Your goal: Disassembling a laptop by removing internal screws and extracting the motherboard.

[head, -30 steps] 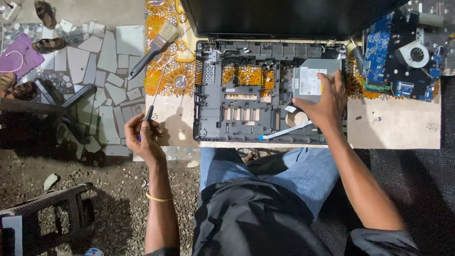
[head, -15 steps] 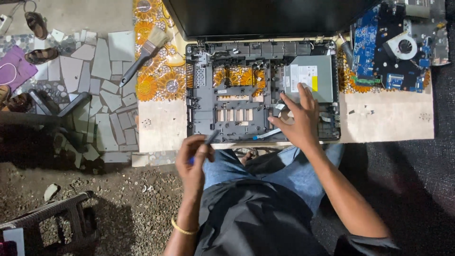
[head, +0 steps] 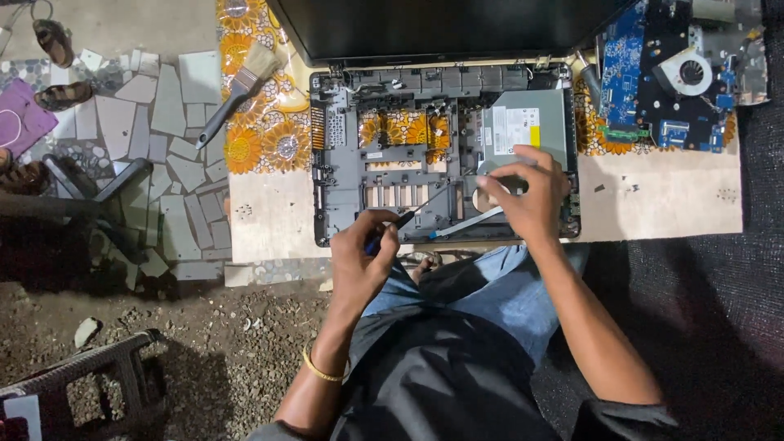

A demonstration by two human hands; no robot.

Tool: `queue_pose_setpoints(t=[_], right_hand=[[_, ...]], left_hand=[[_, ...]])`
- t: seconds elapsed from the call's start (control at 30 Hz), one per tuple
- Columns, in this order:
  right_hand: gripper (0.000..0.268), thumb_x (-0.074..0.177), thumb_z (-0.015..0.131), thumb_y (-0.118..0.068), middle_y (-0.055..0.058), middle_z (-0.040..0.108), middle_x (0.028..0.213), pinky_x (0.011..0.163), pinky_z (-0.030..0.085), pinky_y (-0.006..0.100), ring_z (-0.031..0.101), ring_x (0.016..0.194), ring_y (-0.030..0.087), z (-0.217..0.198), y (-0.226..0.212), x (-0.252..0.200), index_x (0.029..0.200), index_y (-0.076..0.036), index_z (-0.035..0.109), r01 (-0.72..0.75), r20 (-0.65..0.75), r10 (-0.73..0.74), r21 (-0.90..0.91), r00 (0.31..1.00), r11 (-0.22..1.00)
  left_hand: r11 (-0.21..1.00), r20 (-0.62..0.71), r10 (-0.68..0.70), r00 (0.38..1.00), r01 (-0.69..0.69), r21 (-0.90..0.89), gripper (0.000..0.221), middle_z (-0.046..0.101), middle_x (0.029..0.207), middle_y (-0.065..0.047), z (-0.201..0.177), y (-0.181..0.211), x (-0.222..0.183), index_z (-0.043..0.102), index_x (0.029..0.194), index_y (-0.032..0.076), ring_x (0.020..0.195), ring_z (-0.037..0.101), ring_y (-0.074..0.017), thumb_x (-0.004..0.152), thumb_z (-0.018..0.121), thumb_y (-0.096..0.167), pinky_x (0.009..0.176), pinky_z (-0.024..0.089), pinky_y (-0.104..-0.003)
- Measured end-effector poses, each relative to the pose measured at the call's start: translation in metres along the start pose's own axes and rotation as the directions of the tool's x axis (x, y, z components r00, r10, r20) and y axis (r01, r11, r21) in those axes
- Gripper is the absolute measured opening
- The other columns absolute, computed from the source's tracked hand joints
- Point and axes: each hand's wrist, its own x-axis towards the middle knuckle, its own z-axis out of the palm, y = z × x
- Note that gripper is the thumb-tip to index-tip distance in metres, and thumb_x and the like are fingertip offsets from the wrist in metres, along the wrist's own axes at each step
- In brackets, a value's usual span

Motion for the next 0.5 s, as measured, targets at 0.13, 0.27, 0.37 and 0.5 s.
queue_pose_setpoints(t=[0.13, 0.27, 0.37, 0.5], right_hand=[[0.016, 0.106, 0.09, -0.029, 0.007, 0.07, 0.138, 0.116, 0.046, 0.054, 0.065, 0.13, 0.04, 0.009, 0.016, 0.015, 0.099, -0.016, 0.084, 0.067, -0.088, -0.057, 0.112, 0.994, 0.991], [0.039, 0.086, 0.101, -0.045, 0.01, 0.064, 0.15, 0.121, 0.042, 0.056, 0.059, 0.138, 0.045, -0.008, -0.024, 0.012, 0.099, -0.012, 0.084, 0.055, 0.01, -0.055, 0.015, 0.998, 0.998], [0.031, 0.086, 0.101, -0.037, 0.007, 0.061, 0.153, 0.123, 0.04, 0.055, 0.054, 0.145, 0.044, 0.006, 0.016, 0.019, 0.098, -0.014, 0.085, 0.068, 0.041, -0.067, -0.04, 0.997, 0.997], [0.019, 0.098, 0.093, -0.025, 0.01, 0.066, 0.149, 0.121, 0.042, 0.057, 0.057, 0.141, 0.048, -0.007, 0.013, 0.02, 0.095, -0.01, 0.082, 0.048, 0.041, -0.052, 0.078, 0.998, 0.996]], left_hand=[[1.0, 0.011, -0.015, 1.0, 0.016, -0.014, 0.017, 0.067, 0.059, -0.011, 0.005, -0.007, 0.009, 0.082, 0.107, 0.011, 0.049, 0.055, -0.0221, 0.099, 0.069, 0.017, 0.053, 0.046, -0.037], [0.999, 0.015, -0.025, 1.0, 0.026, -0.039, 0.017, 0.068, 0.06, -0.009, 0.0, -0.014, 0.017, 0.083, 0.104, 0.011, 0.051, 0.053, -0.0195, 0.097, 0.07, 0.018, 0.054, 0.045, -0.035], [0.999, 0.049, -0.024, 0.999, 0.025, -0.037, 0.018, 0.067, 0.061, -0.01, -0.003, -0.001, 0.022, 0.082, 0.104, 0.01, 0.053, 0.055, -0.0213, 0.095, 0.069, 0.018, 0.055, 0.046, -0.036], [1.0, 0.042, 0.007, 0.999, -0.007, -0.001, 0.017, 0.065, 0.059, -0.01, -0.004, 0.002, 0.039, 0.082, 0.102, 0.011, 0.053, 0.055, -0.021, 0.095, 0.071, 0.021, 0.055, 0.045, -0.036]])
